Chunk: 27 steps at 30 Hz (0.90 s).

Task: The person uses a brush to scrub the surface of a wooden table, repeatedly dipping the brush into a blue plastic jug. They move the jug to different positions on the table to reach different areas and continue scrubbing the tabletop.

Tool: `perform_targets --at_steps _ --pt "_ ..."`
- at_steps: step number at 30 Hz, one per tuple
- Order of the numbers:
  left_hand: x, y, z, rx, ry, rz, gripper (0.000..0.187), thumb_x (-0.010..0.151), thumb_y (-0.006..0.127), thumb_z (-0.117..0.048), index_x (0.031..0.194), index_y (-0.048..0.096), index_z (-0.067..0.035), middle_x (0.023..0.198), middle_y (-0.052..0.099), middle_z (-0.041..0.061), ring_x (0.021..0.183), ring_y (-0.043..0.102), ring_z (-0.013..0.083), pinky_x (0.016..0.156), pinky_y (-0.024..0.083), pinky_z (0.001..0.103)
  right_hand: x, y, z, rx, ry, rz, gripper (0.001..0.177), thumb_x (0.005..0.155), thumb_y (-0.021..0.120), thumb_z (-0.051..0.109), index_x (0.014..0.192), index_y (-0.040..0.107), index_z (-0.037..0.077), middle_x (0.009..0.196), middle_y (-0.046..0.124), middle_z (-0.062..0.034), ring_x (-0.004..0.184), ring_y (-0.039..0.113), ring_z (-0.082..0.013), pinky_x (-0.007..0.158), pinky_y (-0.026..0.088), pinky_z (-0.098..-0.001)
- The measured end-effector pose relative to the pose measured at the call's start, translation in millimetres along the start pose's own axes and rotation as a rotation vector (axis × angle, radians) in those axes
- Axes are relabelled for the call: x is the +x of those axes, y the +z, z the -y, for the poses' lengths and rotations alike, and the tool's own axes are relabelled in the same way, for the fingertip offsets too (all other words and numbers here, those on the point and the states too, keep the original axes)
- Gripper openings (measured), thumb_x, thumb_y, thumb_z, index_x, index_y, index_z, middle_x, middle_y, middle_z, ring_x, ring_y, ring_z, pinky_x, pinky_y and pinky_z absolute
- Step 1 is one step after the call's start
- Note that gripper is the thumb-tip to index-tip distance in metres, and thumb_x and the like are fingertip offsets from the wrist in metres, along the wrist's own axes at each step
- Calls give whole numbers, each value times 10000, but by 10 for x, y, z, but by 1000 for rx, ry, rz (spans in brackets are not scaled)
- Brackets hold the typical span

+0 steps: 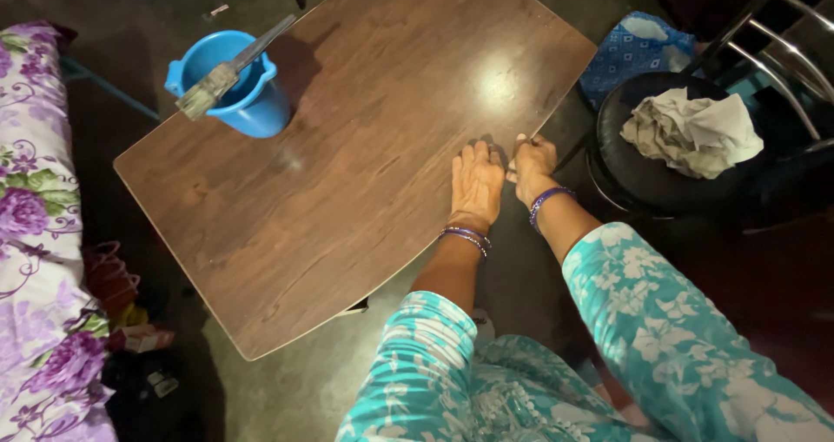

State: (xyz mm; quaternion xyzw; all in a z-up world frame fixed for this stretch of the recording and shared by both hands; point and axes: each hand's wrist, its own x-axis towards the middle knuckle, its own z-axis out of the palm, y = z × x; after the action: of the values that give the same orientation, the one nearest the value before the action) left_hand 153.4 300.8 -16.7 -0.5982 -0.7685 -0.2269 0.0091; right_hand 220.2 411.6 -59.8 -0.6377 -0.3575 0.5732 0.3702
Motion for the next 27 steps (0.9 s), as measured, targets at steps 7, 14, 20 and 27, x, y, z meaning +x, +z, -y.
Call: perform_targets --at_steps 7,14,20,27 --pt "162 51 -84 -44 -4 -21 341 784 646 -24 1122 669 14 1146 618 184 1121 555 371 920 449 474 361 141 -246 -55 -210 -205 83 875 736 55 850 685 -6 780 688 -92 614 601 -157 488 479 -344" --pt "388 84 -50 -34 -30 -24 396 698 703 -26 1090 697 26 1110 634 188 1083 567 370 886 446 466 488 239 -89 -40 -173 -196 102 851 748 43 850 659 -6 764 664 -66 642 597 -159 522 487 -363" --pt "681 220 22 -23 -73 -25 374 714 711 -26 1084 703 27 1099 639 188 1072 567 372 886 441 468 544 391 171 -81 -192 -153 104 849 744 56 811 675 -11 747 668 -67 638 591 -156 524 490 -370" --pt "1004 371 87 -28 -106 -69 335 694 716 -64 1019 719 18 1139 643 212 1085 563 386 894 436 472 819 552 371 -249 -264 -191 133 798 771 90 886 750 -8 817 746 -126 697 691 -190 644 534 -356"
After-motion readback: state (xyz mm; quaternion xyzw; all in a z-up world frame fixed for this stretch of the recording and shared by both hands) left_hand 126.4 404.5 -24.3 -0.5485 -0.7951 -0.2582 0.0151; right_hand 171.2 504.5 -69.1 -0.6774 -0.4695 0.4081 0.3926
